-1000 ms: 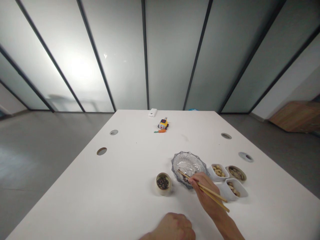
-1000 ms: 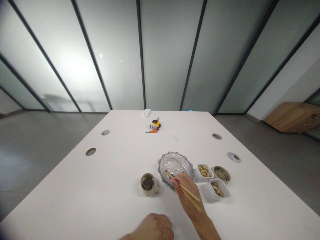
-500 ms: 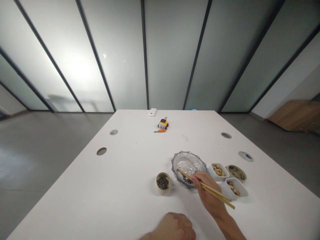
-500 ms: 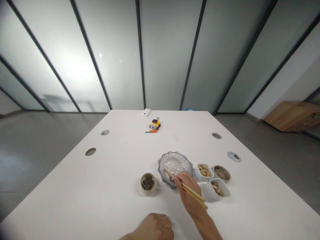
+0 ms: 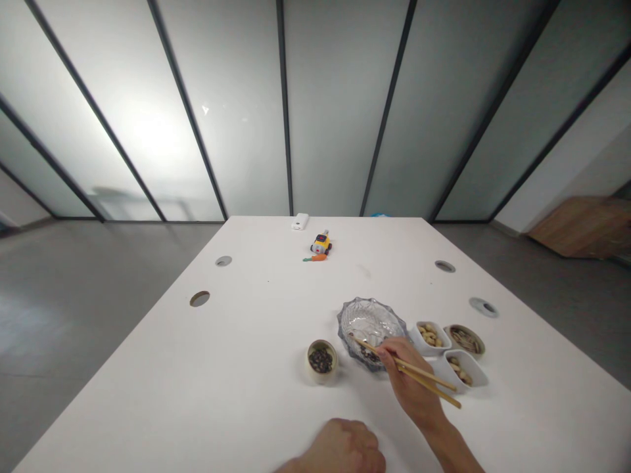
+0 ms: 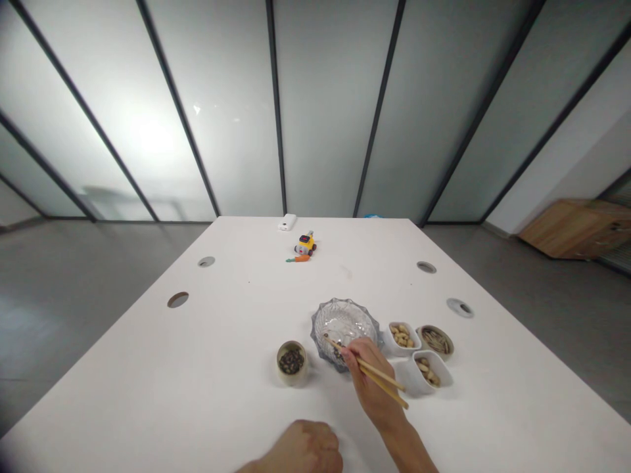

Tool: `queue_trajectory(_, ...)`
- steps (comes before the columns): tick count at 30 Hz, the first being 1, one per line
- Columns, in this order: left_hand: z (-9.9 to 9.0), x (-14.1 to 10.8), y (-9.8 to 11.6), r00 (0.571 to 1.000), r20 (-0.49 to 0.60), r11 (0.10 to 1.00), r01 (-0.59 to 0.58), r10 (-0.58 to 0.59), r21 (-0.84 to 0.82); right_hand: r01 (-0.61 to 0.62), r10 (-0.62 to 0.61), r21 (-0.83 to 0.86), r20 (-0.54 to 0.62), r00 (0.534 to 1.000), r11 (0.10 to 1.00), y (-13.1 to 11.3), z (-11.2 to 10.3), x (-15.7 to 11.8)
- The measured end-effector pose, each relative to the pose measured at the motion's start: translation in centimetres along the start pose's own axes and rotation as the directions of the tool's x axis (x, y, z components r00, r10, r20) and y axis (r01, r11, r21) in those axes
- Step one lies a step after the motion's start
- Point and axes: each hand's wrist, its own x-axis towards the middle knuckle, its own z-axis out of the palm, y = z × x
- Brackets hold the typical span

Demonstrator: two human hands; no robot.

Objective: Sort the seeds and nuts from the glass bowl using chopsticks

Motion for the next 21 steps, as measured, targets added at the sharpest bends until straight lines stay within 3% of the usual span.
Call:
queue_trajectory(6,0.09,-0.02,-0.07,1.000,-0.014,1.000,0.000,0.000,0.002,-0.019,0.019,0.005,0.015,1.000,1.000,0.30,0.12,-0.12)
queue_trajectory(13,0.78,-0.03,-0.10,0.999,-0.043,1.000,-0.003,0.004,0.027,-0.028,0.028,-0.008,-0.059,0.998,1.000,0.67,0.12,-0.33)
queue_trajectory(21,0.60,0.06,-0.14,0.999,-0.032,0.999,-0.013,0.014,0.033,-0.026,0.026,0.017,-0.012,1.000,1.000,0.19,0.36,-0.16)
